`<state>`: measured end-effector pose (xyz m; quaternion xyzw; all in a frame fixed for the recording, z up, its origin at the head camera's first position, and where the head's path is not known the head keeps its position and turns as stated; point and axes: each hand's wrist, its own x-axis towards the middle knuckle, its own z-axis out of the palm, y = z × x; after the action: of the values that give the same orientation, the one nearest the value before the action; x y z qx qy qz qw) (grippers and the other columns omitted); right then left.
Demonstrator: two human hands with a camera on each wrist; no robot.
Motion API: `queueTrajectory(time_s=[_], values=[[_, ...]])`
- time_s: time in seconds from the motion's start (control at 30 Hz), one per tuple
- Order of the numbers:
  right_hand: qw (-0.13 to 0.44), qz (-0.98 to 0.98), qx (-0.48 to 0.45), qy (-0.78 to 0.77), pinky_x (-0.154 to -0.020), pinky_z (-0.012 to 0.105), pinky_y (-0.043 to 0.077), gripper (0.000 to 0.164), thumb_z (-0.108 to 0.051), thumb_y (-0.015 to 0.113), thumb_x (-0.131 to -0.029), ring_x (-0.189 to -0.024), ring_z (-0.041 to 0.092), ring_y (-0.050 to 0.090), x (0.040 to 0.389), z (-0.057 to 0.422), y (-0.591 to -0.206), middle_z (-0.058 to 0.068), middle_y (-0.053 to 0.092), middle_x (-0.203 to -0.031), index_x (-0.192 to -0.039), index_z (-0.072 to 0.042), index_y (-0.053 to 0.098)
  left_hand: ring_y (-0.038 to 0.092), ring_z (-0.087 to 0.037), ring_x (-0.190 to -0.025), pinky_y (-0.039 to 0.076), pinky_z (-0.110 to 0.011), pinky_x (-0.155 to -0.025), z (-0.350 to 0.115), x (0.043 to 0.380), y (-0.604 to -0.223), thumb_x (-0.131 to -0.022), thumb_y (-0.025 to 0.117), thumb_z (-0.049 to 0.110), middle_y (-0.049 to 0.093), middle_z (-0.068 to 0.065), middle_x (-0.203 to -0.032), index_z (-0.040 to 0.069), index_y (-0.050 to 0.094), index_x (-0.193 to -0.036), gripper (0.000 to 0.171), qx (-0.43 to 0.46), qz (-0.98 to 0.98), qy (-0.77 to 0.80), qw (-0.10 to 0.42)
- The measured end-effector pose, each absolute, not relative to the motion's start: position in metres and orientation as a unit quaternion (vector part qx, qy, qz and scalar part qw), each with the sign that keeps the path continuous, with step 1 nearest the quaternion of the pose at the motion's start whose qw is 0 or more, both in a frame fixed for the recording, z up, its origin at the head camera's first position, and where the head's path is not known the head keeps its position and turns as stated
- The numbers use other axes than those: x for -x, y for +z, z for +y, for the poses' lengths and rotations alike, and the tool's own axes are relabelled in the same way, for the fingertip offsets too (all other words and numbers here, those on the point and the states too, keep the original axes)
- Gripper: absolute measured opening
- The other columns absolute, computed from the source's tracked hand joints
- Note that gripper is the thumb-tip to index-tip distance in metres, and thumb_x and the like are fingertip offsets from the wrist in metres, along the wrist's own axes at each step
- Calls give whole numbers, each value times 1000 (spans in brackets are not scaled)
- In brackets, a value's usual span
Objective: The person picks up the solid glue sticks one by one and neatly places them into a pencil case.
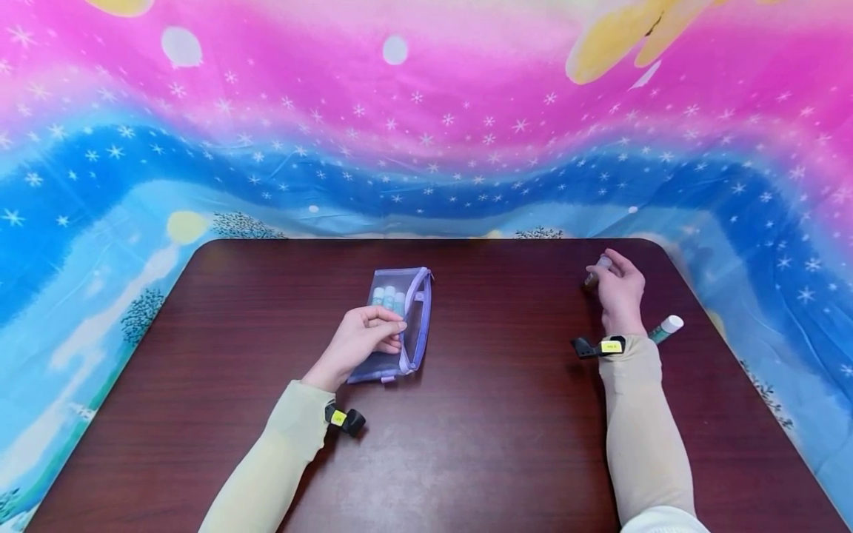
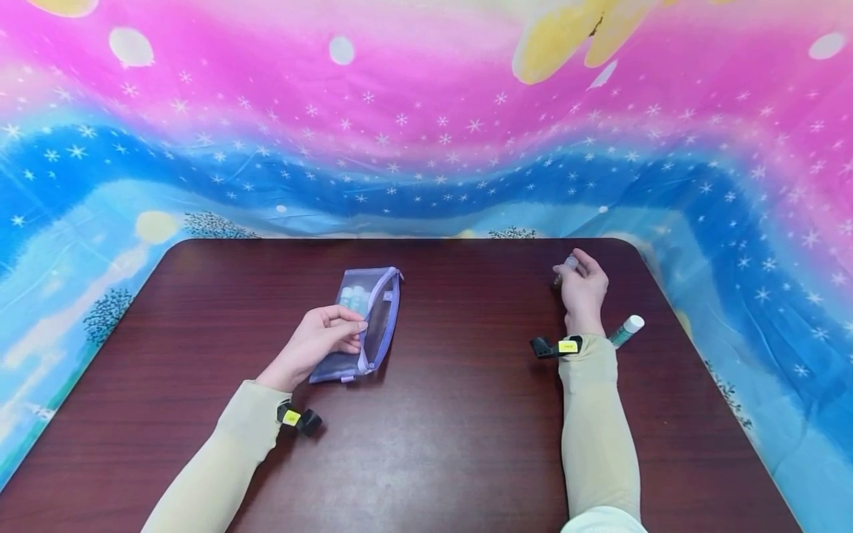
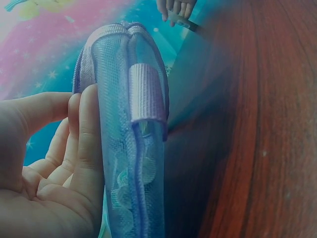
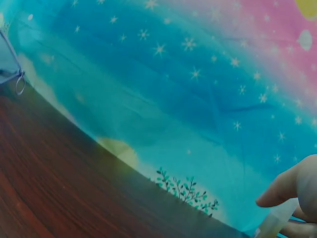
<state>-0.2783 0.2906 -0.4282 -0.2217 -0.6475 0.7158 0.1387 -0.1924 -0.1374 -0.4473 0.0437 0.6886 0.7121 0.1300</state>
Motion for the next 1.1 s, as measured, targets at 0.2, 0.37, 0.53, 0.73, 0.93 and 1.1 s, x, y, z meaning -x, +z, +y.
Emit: queueTrajectory(time_s=[0.2,0.37,0.53,0.73,0.93,1.1], values=[[128,-674,230,690,-106,34,44,53,0,58,-98,-116,15,56,278,293,-436,12,48,-153,-150,-10,51,69,-20,-70,63,-35,-72,-137,193,-447,-95,70,5,68,-33,-103,-9,68,-108,19,-47,692,708,130],[119,-689,243,672,-103,33,46,53,-1,59,-99,-98,10,60,278,295,-441,17,52,-147,-151,-7,49,69,-21,-69,63,-35,-71,-137,193,-447,-95,71,4,69,-33,-102,-9,68,-108,19,-48,690,710,128],[120,-689,256,667,-105,31,45,53,-4,65,-97,-104,11,60,281,298,-445,15,57,-142,-148,-6,53,69,-20,-69,63,-35,-71,-137,192,-446,-95,70,4,69,-31,-101,-9,68,-108,19,-49,690,711,127],[120,-692,264,661,-107,30,43,51,-7,69,-95,-105,11,61,280,299,-448,3,68,-121,-145,-6,57,69,-20,-69,63,-34,-71,-138,193,-447,-95,70,4,69,-31,-102,-9,68,-108,19,-47,689,712,127],[118,-693,264,660,-107,28,41,50,-9,70,-95,-105,12,61,279,299,-449,-5,69,-104,-144,-7,58,69,-21,-69,63,-35,-71,-138,193,-448,-96,70,4,69,-32,-103,-9,68,-108,19,-47,689,712,127],[113,-706,261,649,-109,30,42,49,-6,69,-96,-116,12,60,280,300,-449,4,67,-129,-143,-7,59,69,-20,-70,63,-34,-71,-138,193,-448,-96,70,6,69,-31,-103,-10,67,-109,21,-48,690,711,128]])
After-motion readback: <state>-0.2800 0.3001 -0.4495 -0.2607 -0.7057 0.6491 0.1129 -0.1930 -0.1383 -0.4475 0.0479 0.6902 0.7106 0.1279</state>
